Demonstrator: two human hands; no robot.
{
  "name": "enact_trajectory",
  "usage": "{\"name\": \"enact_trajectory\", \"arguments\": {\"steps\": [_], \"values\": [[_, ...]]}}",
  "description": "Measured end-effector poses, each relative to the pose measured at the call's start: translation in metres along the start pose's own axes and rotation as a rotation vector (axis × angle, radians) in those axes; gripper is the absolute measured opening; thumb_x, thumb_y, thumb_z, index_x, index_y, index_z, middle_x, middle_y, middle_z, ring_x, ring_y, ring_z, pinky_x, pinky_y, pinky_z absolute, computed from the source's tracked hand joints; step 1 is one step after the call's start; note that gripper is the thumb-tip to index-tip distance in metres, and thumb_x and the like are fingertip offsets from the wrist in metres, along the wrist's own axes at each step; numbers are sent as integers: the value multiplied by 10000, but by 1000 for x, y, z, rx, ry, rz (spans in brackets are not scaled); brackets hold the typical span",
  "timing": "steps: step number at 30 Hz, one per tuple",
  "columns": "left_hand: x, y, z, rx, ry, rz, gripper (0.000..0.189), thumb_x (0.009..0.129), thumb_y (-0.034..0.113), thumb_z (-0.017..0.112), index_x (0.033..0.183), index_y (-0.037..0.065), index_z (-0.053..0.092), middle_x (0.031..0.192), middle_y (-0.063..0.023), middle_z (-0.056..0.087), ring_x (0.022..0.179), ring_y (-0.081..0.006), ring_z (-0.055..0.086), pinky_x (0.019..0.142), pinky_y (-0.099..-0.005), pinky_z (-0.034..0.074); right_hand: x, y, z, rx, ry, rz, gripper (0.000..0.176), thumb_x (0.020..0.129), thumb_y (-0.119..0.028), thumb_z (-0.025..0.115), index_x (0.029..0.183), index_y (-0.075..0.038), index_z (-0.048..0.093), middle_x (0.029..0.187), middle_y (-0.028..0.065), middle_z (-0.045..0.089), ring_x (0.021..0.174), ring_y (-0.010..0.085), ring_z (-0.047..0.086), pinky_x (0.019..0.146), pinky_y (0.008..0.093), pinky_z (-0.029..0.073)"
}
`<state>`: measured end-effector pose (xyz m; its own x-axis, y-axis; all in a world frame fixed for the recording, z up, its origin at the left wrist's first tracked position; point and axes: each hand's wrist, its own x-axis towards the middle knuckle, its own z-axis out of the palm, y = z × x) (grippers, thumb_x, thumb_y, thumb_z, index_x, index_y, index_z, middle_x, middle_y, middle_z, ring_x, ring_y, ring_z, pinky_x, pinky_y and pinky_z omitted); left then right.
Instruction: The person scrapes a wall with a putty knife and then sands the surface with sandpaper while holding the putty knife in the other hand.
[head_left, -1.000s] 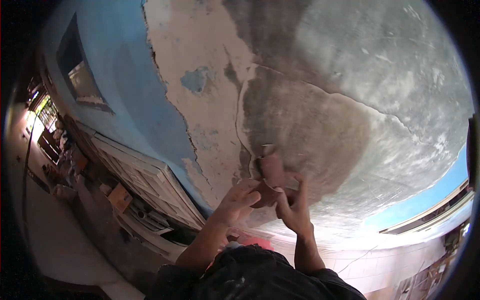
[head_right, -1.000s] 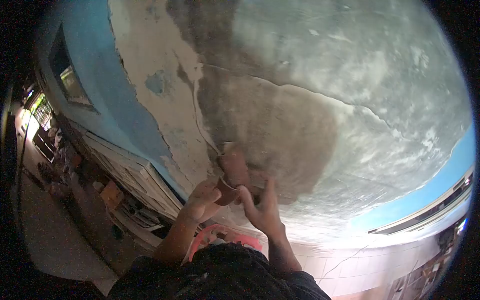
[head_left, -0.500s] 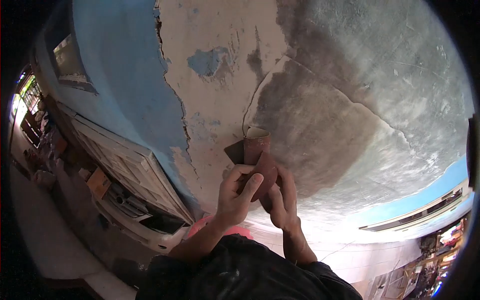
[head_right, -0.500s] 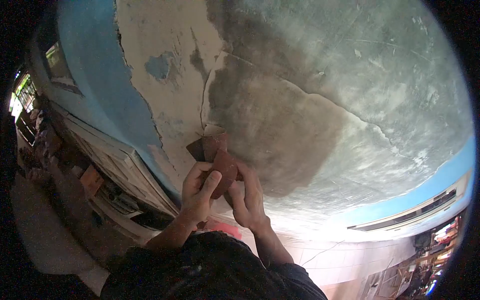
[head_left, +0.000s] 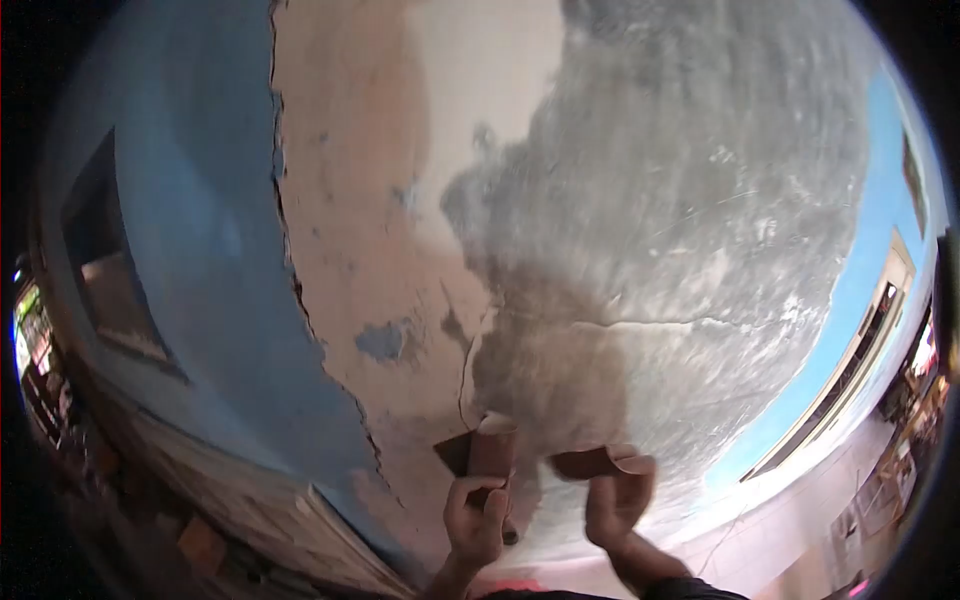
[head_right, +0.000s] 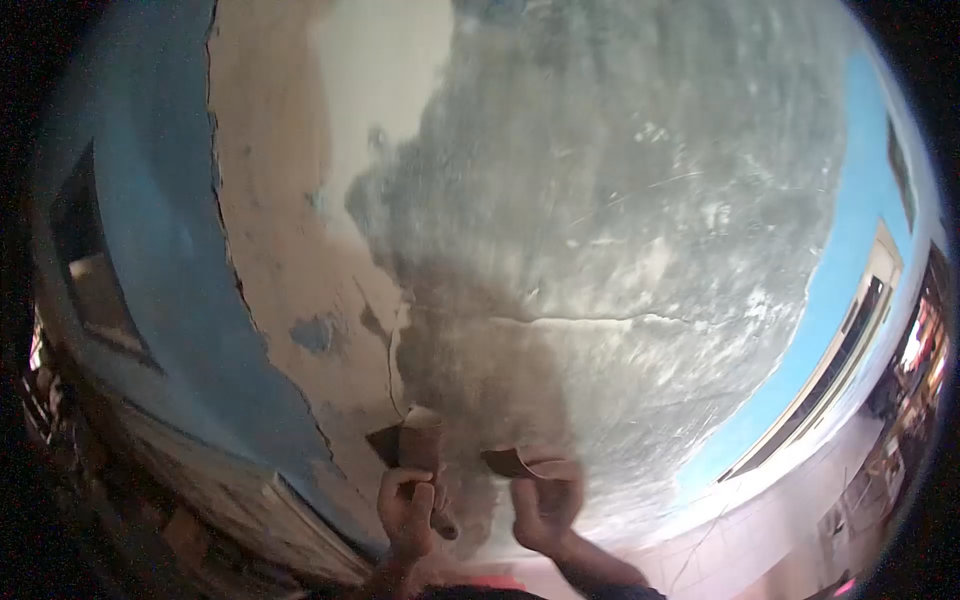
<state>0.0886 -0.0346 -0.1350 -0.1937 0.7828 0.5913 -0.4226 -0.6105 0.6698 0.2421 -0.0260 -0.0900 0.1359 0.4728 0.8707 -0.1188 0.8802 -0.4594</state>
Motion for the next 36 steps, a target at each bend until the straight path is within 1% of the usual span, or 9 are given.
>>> {"name": "enact_trajectory", "arguments": {"steps": [3, 7, 9, 14, 18, 21, 24, 27, 36], "values": [[3, 7, -16, 101, 33, 54, 127, 929, 3, 570, 1042, -7, 514, 901, -112, 598, 649, -98, 518, 590, -256, 448, 51, -22, -13, -241, -119, -287, 278, 913, 5, 516, 1141, -29, 360, 1014, 185, 542, 913, 267, 599, 749, 369, 527], [10, 2, -44, 378, 117, 184, 128, 933, 7, 563, 1058, -18, 551, 922, -143, 643, 712, -131, 574, 630, -264, 477, 145, -65, 0, -837, -299, -825, 286, 779, 128, 597, 1053, 49, 577, 1038, 204, 647, 933, 258, 636, 651, 297, 506], [8, 3, -53, 385, 198, 51, 125, 943, 35, 557, 1054, -18, 583, 938, -164, 664, 760, -164, 606, 680, -287, 495, 185, -74, 7, -988, -397, -1030, 308, 780, 82, 627, 1086, 52, 615, 1108, 189, 648, 996, 260, 622, 750, 324, 494], [31, -34, -98, 730, 151, 441, 241, 976, 206, 557, 1079, -4, 614, 710, -87, 612, 495, -76, 461, 477, -246, 381, 259, -96, 44, -1306, -310, -1203, 439, 760, 37, 669, 1192, -25, 621, 1235, 100, 637, 1114, 263, 603, 890, 386, 472], [40, -52, -103, 741, 248, 527, 272, 982, 248, 540, 1090, 13, 624, 818, -115, 650, 588, -109, 533, 551, -290, 452, 298, -89, 57, -1389, -260, -1202, 358, 838, -166, 675, 1184, -84, 636, 1232, 33, 634, 1101, 213, 578, 814, 336, 448], [34, -50, -100, 624, 221, 320, 284, 980, 281, 531, 1061, 28, 630, 878, -123, 660, 663, -135, 568, 596, -321, 481, 298, -80, 63, -1414, -232, -1208, 344, 842, -177, 684, 1168, -80, 640, 1225, 31, 635, 1099, 208, 573, 809, 331, 454], [38, -67, -112, 801, 240, 668, 260, 966, 274, 547, 1036, 40, 638, 866, -120, 659, 653, -140, 568, 584, -313, 479, 290, -70, 67, -1427, -189, -1242, 331, 841, -181, 687, 1151, -74, 645, 1224, 27, 635, 1115, 218, 561, 809, 330, 457], [25, -67, -110, 613, 263, 276, 236, 949, 242, 560, 1029, 35, 641, 842, -117, 649, 596, -128, 535, 567, -298, 461, 298, -74, 75, -1457, -177, -1248, 333, 845, -180, 685, 1156, -68, 641, 1239, 30, 628, 1126, 232, 550, 815, 339, 456], [17, -68, -128, 569, 211, 133, 226, 945, 237, 534, 1002, 61, 664, 763, -109, 631, 469, -105, 419, 442, -282, 391, 258, -53, 70, -1624, -235, -1008, 548, 950, -365, 510, 1416, -84, 448, 1465, 57, 447, 1339, 273, 379, 985, 511, 296]]}}
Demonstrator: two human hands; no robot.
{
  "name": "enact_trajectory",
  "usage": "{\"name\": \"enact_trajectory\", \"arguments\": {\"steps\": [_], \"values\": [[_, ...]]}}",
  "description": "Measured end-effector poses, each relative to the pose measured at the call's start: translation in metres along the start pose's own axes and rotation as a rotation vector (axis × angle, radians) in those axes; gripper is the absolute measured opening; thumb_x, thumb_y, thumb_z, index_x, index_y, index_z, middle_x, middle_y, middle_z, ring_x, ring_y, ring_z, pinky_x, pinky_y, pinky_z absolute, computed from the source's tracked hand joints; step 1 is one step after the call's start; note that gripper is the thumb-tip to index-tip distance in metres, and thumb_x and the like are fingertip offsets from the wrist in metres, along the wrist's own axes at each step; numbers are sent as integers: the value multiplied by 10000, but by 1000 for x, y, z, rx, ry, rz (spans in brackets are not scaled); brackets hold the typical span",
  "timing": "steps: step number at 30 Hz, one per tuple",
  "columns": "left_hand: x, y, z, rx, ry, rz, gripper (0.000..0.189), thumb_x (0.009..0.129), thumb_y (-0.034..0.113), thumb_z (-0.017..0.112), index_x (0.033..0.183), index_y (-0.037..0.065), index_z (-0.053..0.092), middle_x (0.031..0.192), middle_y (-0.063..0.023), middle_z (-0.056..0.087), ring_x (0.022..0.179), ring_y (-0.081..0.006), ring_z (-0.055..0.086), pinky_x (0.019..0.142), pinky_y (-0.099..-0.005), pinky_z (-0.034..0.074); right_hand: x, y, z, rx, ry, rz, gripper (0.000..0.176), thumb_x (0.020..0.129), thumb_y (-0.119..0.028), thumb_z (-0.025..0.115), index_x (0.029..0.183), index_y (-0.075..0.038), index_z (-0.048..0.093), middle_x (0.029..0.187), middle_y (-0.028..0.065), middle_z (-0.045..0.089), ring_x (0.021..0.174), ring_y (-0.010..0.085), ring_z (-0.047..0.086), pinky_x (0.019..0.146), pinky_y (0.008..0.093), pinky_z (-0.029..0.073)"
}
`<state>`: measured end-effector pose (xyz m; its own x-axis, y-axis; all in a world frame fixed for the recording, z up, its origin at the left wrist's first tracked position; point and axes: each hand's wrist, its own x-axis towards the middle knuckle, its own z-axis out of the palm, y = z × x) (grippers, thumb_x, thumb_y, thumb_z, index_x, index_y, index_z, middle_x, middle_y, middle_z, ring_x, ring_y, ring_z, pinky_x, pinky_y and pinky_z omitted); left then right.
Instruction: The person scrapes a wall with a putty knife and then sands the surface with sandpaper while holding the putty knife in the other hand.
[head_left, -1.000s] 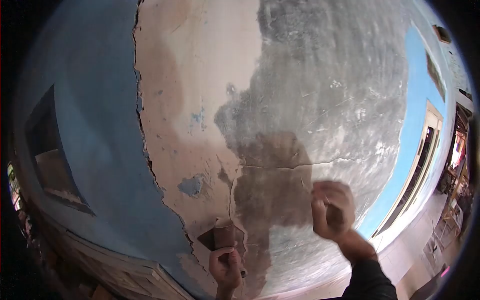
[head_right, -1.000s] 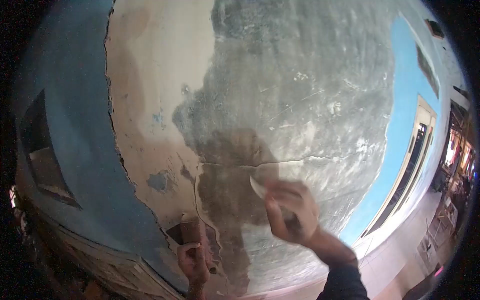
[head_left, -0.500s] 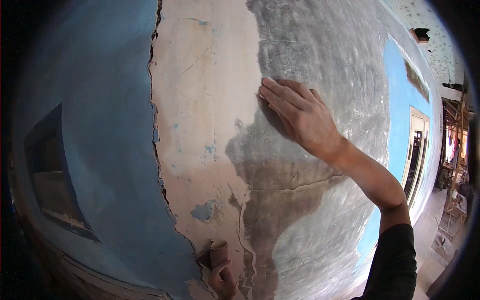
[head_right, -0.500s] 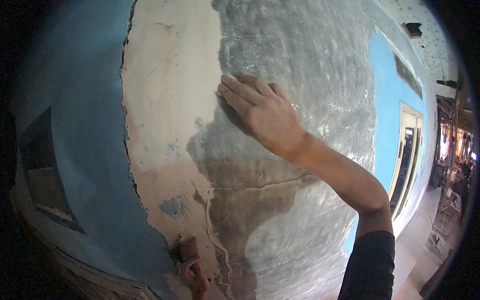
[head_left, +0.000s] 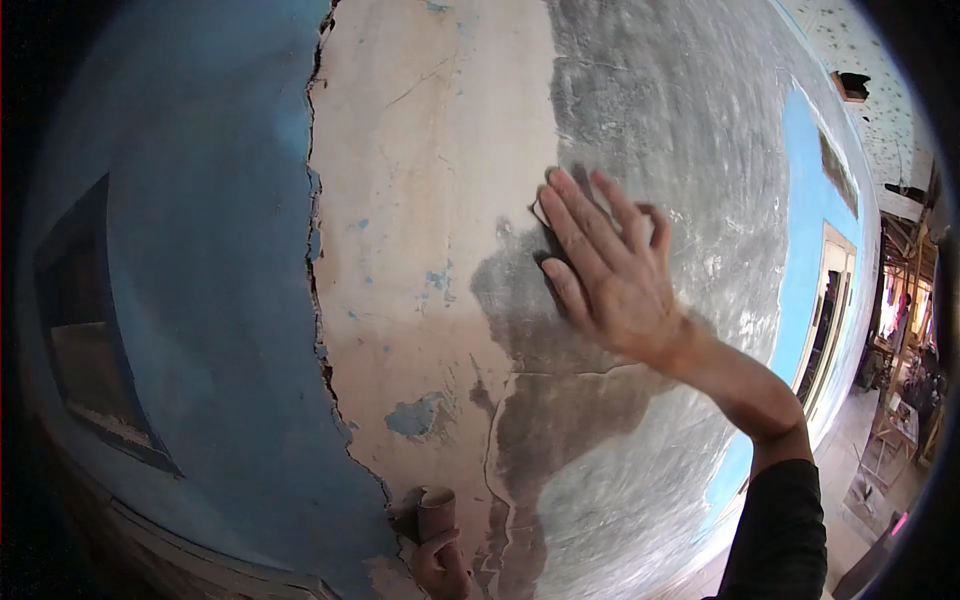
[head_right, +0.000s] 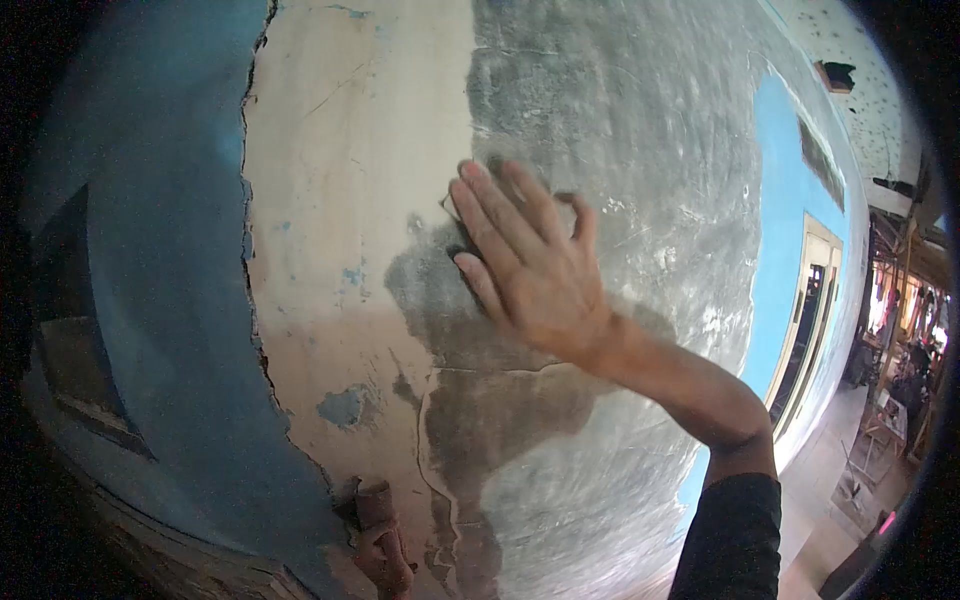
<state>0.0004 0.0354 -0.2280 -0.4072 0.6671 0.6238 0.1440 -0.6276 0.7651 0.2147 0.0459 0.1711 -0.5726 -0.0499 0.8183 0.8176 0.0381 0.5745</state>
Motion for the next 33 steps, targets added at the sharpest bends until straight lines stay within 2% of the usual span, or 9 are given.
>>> {"name": "enact_trajectory", "arguments": {"steps": [4, 6, 9, 11, 15, 18, 24, 30, 33], "values": [[1, 9, -5, 88, 85, 152, 245, 955, 234, 572, 973, 13, 677, 709, -65, 591, 521, -114, 456, 495, -283, 415, 19, 13, -2, -107, -10, 75, 597, 972, -467, 438, 1437, -94, 413, 1499, 45, 401, 1392, 277, 297, 1007, 569, 228], [-3, 15, -7, 127, 126, 223, 260, 961, 232, 591, 958, -11, 683, 682, -43, 571, 546, -118, 475, 521, -284, 427, 6, -2, 3, 41, -52, 68, 626, 967, -502, 414, 1454, -110, 394, 1510, 39, 386, 1411, 279, 257, 1045, 518, 166], [-16, 24, -14, 94, 99, -48, 368, 961, 314, 589, 1062, -30, 673, 787, -89, 611, 635, -161, 513, 592, -319, 463, -9, -11, -2, 32, -112, 15, 739, 924, -618, 395, 1471, -123, 368, 1522, 42, 367, 1421, 276, 237, 1058, 542, 132], [-16, 33, -12, 79, 158, 11, 404, 958, 348, 588, 1068, -33, 665, 797, -97, 623, 637, -158, 520, 594, -321, 466, 0, 6, 2, -171, -40, -51, 786, 904, -669, 389, 1466, -120, 370, 1523, 47, 364, 1415, 259, 258, 1037, 583, 191], [-19, 30, -18, -7, 105, -180, 436, 955, 381, 584, 1092, -27, 652, 816, -121, 651, 615, -158, 535, 570, -327, 476, -3, -10, 5, 51, -73, 69, 797, 896, -709, 348, 1478, -163, 349, 1544, 31, 321, 1428, 250, 226, 1066, 578, 163], [-10, 47, -13, 219, 229, 188, 412, 964, 363, 574, 1080, -25, 652, 746, -108, 636, 547, -143, 510, 512, -316, 457, -17, -11, 8, 16, -88, -65, 783, 900, -710, 333, 1481, -186, 341, 1547, 42, 312, 1421, 249, 238, 1080, 574, 127], [-21, 40, -20, 57, 183, -184, 415, 961, 377, 578, 1068, -17, 650, 667, -72, 577, 495, -120, 447, 458, -302, 426, -4, 0, 8, -91, -58, 51, 687, 921, -689, 313, 1417, -238, 466, 1548, 69, 305, 1389, 286, 273, 1070, 579, 110], [-17, 1, -17, 7, 351, -126, 275, 958, 269, 508, 946, 55, 680, 706, -122, 631, 418, -102, 407, 447, -295, 448, -10, 3, 6, -64, 10, -14, 766, 909, -694, 337, 1408, -127, 470, 1567, 99, 242, 1407, 297, 221, 1079, 588, 99], [-29, 27, -13, 35, 208, -215, 411, 958, 388, 582, 1071, 0, 656, 666, -60, 571, 469, -98, 406, 424, -280, 373, -13, -13, 9, -87, -112, 35, 833, 886, -728, 331, 1426, -103, 434, 1556, 90, 264, 1411, 289, 211, 1086, 590, 96]]}}
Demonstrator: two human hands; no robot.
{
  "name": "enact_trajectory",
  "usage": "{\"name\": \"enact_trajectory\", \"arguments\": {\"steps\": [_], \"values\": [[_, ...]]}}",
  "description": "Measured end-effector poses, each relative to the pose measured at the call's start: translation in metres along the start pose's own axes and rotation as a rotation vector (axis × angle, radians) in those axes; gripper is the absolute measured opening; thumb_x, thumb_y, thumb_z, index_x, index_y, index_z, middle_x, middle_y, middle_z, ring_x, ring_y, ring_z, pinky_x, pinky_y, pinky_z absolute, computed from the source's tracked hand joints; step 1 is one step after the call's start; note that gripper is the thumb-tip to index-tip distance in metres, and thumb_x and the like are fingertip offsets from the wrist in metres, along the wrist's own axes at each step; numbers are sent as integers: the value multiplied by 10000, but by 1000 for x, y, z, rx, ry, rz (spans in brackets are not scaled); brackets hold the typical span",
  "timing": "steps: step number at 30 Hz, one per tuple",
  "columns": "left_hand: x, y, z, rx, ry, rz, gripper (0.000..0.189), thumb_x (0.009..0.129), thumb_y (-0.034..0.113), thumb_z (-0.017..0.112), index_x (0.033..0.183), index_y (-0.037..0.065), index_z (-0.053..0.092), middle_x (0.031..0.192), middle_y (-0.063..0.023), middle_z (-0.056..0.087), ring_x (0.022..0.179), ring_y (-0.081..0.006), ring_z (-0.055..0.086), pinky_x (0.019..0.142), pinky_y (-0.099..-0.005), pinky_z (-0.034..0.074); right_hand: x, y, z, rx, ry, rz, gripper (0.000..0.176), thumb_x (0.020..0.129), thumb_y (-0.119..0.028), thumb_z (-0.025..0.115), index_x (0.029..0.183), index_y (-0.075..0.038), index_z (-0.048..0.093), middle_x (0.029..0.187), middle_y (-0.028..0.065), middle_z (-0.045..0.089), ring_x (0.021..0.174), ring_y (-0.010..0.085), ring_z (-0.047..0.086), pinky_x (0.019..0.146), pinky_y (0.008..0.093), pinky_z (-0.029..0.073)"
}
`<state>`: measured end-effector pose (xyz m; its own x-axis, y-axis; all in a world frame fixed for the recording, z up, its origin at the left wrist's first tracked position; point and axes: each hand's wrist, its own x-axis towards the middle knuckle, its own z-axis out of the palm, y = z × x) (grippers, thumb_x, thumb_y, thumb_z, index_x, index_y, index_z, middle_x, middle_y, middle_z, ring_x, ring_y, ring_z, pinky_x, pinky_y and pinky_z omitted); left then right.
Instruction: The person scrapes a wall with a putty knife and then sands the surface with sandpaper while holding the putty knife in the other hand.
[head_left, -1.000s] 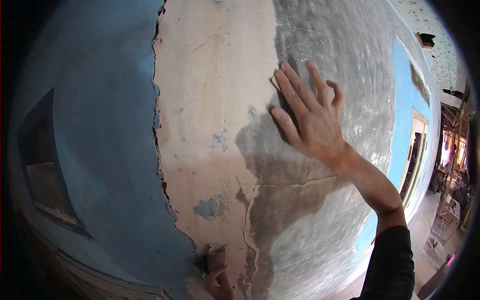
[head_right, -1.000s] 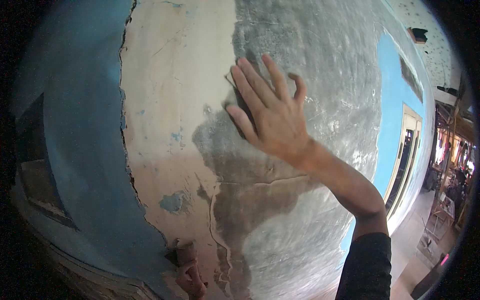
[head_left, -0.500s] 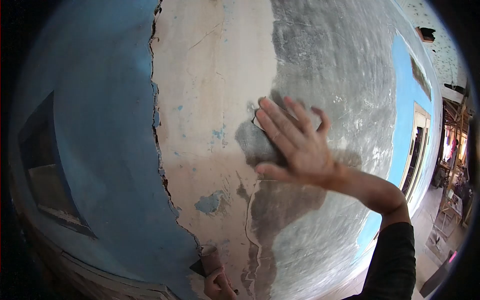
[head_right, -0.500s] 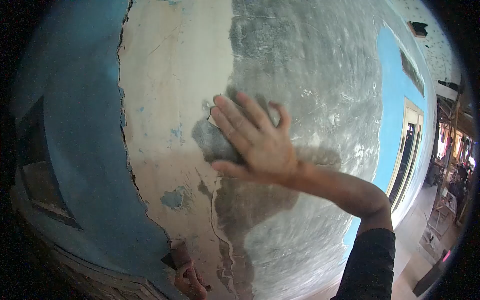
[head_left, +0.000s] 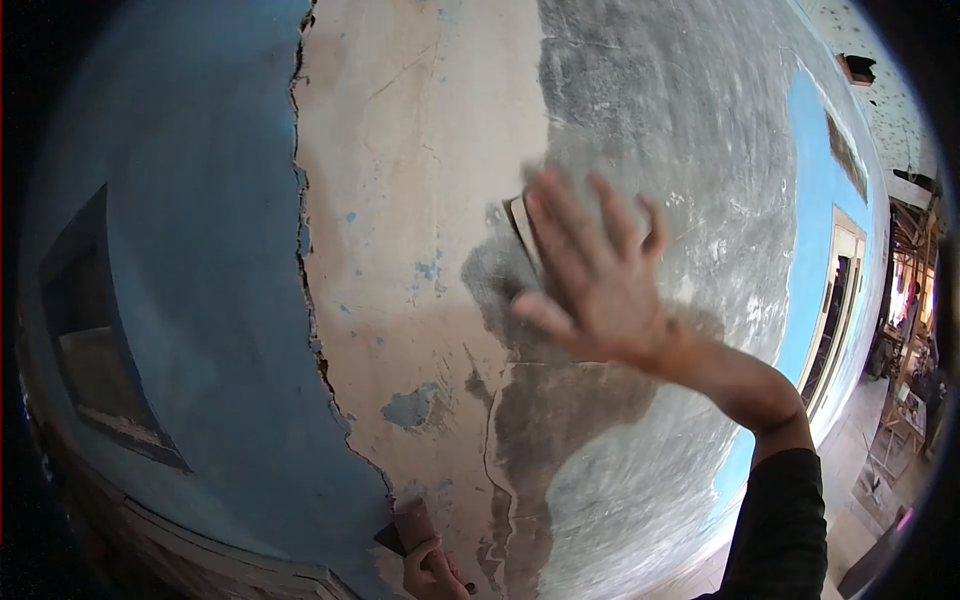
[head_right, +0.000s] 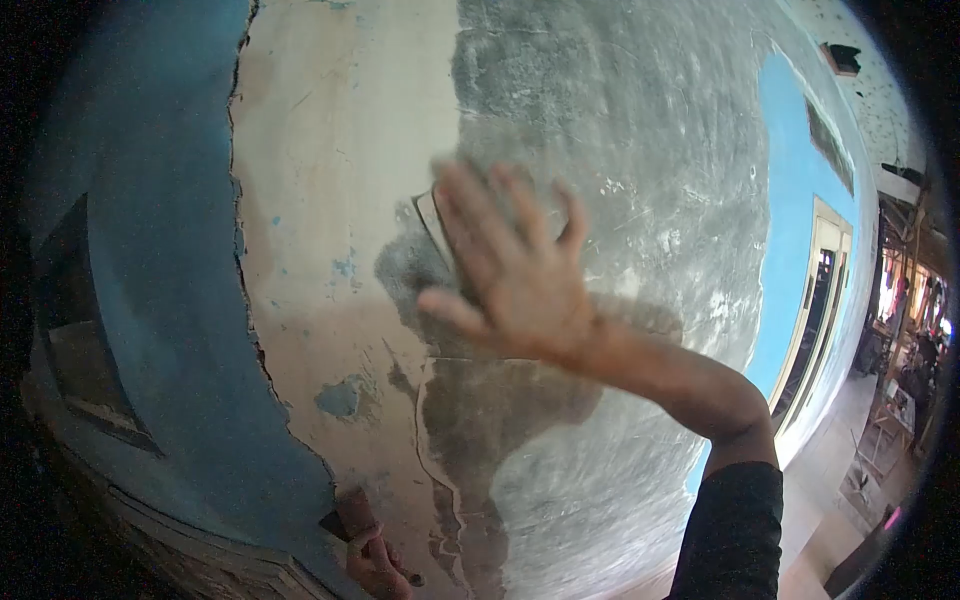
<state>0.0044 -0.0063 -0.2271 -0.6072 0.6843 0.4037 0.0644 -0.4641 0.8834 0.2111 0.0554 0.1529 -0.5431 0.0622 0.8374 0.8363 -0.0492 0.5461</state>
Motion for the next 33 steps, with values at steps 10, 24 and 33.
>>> {"name": "enact_trajectory", "arguments": {"steps": [10, 24, 33], "values": [[3, -18, 10, 29, -77, 335, 321, 956, 323, 569, 1016, 21, 657, 670, -66, 585, 449, -99, 410, 423, -282, 389, 21, 0, -2, 53, 89, 55, 874, 896, -714, 334, 1419, -16, 402, 1516, 101, 356, 1429, 279, 248, 1103, 647, 13], [4, 30, 29, 108, 17, 591, 321, 966, 283, 588, 1066, -17, 647, 642, -46, 567, 475, -91, 411, 436, -275, 380, -4, -8, 4, 186, 77, -9, 932, 867, -742, 363, 1466, -29, 333, 1527, 99, 345, 1444, 297, 224, 1117, 581, -108], [-6, 24, 22, 111, -60, 160, 304, 964, 280, 577, 1028, 6, 693, 919, -155, 695, 802, -240, 634, 706, -378, 520, 19, -6, -2, 161, 66, -59, 940, 852, -766, 345, 1467, -55, 344, 1526, 94, 346, 1441, 302, 236, 1111, 594, -110]]}}
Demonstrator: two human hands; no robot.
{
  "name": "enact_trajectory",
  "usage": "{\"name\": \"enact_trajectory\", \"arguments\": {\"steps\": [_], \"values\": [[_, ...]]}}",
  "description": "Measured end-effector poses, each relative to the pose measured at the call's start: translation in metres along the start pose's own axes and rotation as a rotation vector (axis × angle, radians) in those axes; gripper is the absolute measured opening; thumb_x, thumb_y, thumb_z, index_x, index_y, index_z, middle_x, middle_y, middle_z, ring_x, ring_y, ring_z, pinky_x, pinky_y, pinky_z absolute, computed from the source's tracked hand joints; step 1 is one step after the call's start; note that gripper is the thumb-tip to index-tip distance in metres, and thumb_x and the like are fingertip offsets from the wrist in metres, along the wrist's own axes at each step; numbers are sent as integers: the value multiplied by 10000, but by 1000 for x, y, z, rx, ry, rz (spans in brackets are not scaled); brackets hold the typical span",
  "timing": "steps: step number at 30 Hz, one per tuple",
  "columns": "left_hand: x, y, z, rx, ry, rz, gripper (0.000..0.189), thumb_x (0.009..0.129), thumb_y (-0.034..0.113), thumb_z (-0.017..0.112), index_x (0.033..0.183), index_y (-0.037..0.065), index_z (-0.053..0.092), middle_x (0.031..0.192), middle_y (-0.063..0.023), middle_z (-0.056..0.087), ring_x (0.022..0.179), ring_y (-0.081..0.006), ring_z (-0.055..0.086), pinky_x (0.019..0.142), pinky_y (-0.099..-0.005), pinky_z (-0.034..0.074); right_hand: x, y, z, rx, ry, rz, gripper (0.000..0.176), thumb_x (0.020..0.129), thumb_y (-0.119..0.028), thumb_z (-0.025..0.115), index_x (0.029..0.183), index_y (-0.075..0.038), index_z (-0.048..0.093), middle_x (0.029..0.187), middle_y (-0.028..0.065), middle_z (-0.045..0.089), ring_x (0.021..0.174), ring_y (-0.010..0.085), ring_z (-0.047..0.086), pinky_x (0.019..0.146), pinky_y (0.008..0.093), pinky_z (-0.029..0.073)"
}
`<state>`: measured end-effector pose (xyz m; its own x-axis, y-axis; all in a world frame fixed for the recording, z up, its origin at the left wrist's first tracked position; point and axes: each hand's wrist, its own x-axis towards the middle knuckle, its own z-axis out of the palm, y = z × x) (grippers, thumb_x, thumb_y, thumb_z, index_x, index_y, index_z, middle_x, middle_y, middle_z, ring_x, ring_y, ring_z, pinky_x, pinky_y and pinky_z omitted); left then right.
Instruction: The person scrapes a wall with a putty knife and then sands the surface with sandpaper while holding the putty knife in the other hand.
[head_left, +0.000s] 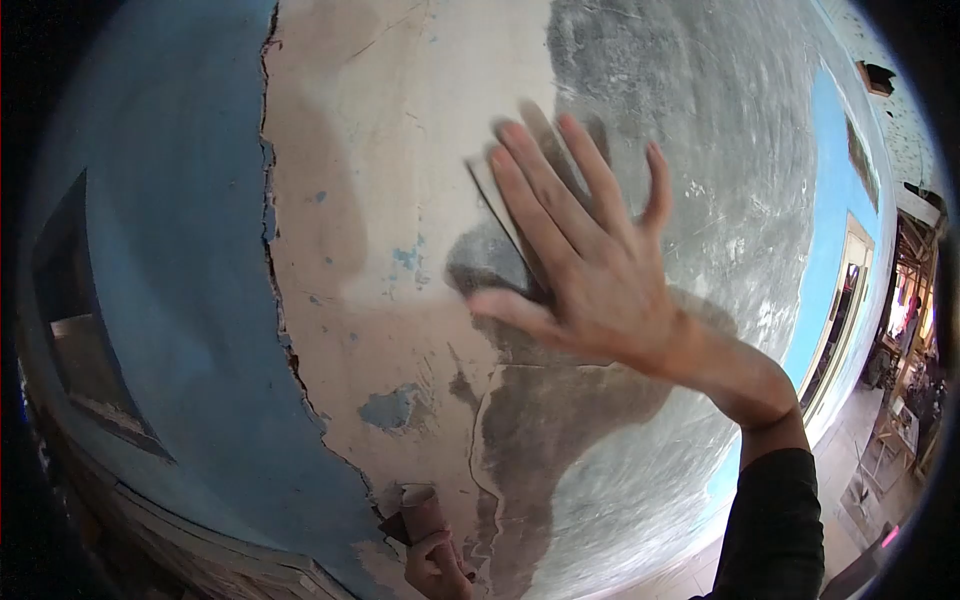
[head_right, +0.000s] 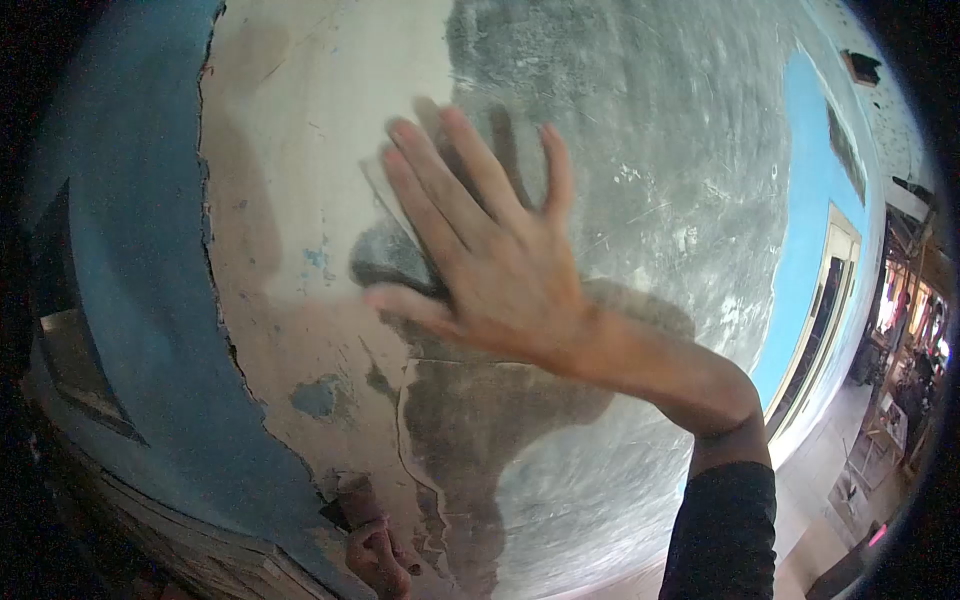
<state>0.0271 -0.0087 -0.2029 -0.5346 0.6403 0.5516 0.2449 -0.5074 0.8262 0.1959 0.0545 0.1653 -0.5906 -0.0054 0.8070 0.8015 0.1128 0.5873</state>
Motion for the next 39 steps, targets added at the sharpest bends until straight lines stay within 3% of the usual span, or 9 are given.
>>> {"name": "enact_trajectory", "arguments": {"steps": [3, 6, 9, 12, 21, 24, 30, 33, 39], "values": [[4, 5, -10, 19, -17, 139, 327, 958, 301, 586, 1045, 3, 688, 974, -172, 683, 844, -260, 638, 766, -393, 523, -22, -3, -3, 25, -41, -10, 923, 861, -755, 342, 1467, -58, 346, 1528, 87, 345, 1444, 299, 226, 1107, 602, -116], [10, -4, -4, -65, 34, -77, 396, 987, 333, 453, 859, 18, 656, 724, -109, 608, 467, -107, 480, 438, -297, 437, -8, -3, -3, -21, -37, -20, 912, 869, -749, 328, 1466, -61, 348, 1531, 89, 337, 1445, 298, 221, 1102, 604, -134], [21, 4, 7, 80, 29, 413, 468, 1010, 393, 386, 904, 23, 653, 816, -108, 596, 504, -113, 499, 443, -291, 432, 9, -7, -4, -1, -43, 4, 896, 871, -736, 347, 1461, -62, 356, 1532, 97, 332, 1440, 289, 236, 1095, 628, -104], [7, 10, -2, -7, -78, 5, 296, 962, 264, 584, 1073, 7, 680, 1054, -185, 666, 925, -278, 632, 841, -403, 510, -22, -7, -1, 57, -74, 5, 881, 875, -719, 374, 1461, -62, 352, 1533, 109, 324, 1435, 278, 249, 1089, 654, -62], [2, -1, -1, -99, -161, -34, 231, 971, 208, 576, 1091, 31, 664, 996, -140, 663, 851, -223, 609, 766, -362, 507, 12, -7, -1, -9, -73, 66, 936, 876, -747, 294, 1498, -50, 249, 1556, 125, 263, 1461, 275, 179, 1096, 601, -171], [5, 8, -1, 91, 51, 322, 242, 973, 219, 576, 1093, 25, 654, 867, -92, 633, 695, -167, 536, 656, -341, 480, -14, -21, 1, 94, -132, 43, 916, 896, -725, 280, 1508, -48, 205, 1559, 125, 255, 1463, 265, 178, 1097, 607, -164], [3, -14, -21, -54, -94, 20, 270, 991, 244, 541, 1066, 6, 645, 733, -39, 541, 567, -126, 413, 540, -309, 404, 31, 4, 5, -107, 25, 82, 925, 896, -721, 301, 1502, -28, 216, 1557, 127, 263, 1458, 262, 198, 1098, 604, -159], [10, -8, -26, -72, -89, 203, 287, 997, 252, 528, 1071, 0, 642, 709, -34, 521, 566, -112, 397, 530, -308, 391, 18, -12, -1, 18, -28, 132, 928, 893, -722, 311, 1499, -24, 228, 1559, 127, 259, 1459, 257, 200, 1101, 601, -154], [7, 11, -53, -136, 6, -255, 308, 1006, 270, 503, 1135, 18, 626, 719, -30, 533, 564, -95, 396, 478, -268, 380, -7, -11, 5, 20, -12, 62, 871, 904, -707, 319, 1489, -63, 287, 1535, 141, 306, 1432, 251, 267, 1094, 672, -33]]}}
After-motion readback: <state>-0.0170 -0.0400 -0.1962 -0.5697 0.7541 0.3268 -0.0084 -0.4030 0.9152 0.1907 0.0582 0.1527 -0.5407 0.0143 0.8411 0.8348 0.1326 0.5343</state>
